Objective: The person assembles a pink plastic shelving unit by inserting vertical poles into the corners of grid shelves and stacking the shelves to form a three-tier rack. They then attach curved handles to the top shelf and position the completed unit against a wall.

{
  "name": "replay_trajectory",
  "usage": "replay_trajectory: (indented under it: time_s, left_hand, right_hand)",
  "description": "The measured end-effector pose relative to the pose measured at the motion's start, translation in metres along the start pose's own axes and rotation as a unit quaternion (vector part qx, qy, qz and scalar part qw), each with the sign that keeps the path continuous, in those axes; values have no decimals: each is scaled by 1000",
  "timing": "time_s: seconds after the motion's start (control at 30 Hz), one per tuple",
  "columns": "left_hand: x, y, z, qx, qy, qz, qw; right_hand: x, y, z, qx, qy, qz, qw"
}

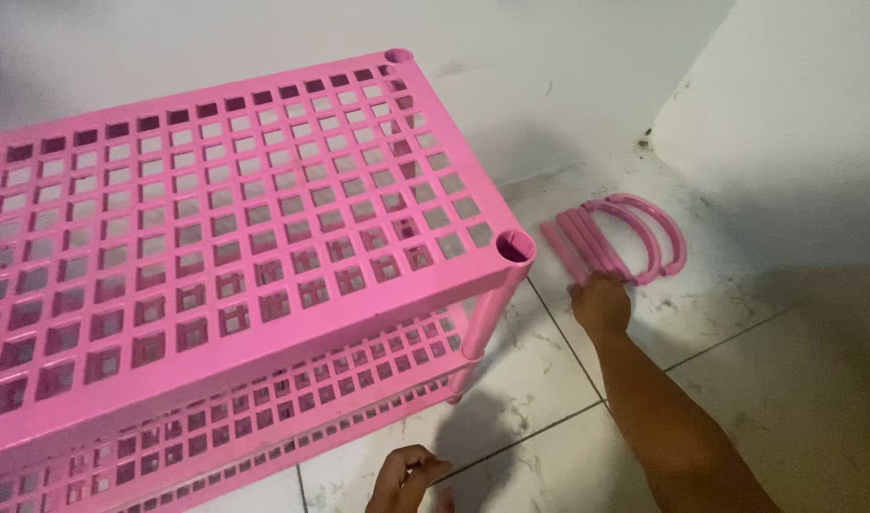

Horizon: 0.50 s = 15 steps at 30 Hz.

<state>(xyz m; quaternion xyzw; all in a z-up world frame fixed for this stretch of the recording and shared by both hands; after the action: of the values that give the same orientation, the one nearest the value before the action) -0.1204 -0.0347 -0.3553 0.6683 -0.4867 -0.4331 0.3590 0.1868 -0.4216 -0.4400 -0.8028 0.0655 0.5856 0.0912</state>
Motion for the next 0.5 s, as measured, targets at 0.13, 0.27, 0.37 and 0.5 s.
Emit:
replay_trajectory:
  time_s: [0.13,0.27,0.37,0.5]
  left_hand:
    - [0,-2,-12,52,-17,-38,998]
    - [-11,47,-61,270,-44,-28,961]
    - [-21,128,-93,150,0,51,987]
    - [-71,244,-145,356,-28,8,934]
  right_hand:
    - [9,1,-3,-19,-85,-4,996]
    - [-24,-43,-16,103,-245,-327,907]
    - [-104,-100,-35,66,-202,-458,863]
    - [-268,-174,-65,-30,-51,-670,740]
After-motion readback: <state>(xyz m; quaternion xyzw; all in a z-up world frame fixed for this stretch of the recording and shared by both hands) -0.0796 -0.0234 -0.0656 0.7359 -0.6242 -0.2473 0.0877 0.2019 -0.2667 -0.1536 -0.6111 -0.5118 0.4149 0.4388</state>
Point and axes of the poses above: each hand's wrist, its own z-axis away from the middle knuckle, its own x-axis out of the palm, y = z × x, the point moved 1 cm from there along -z, towards the middle knuckle, and after that the axes turned 11 degrees about z, right-handed, at the moved point
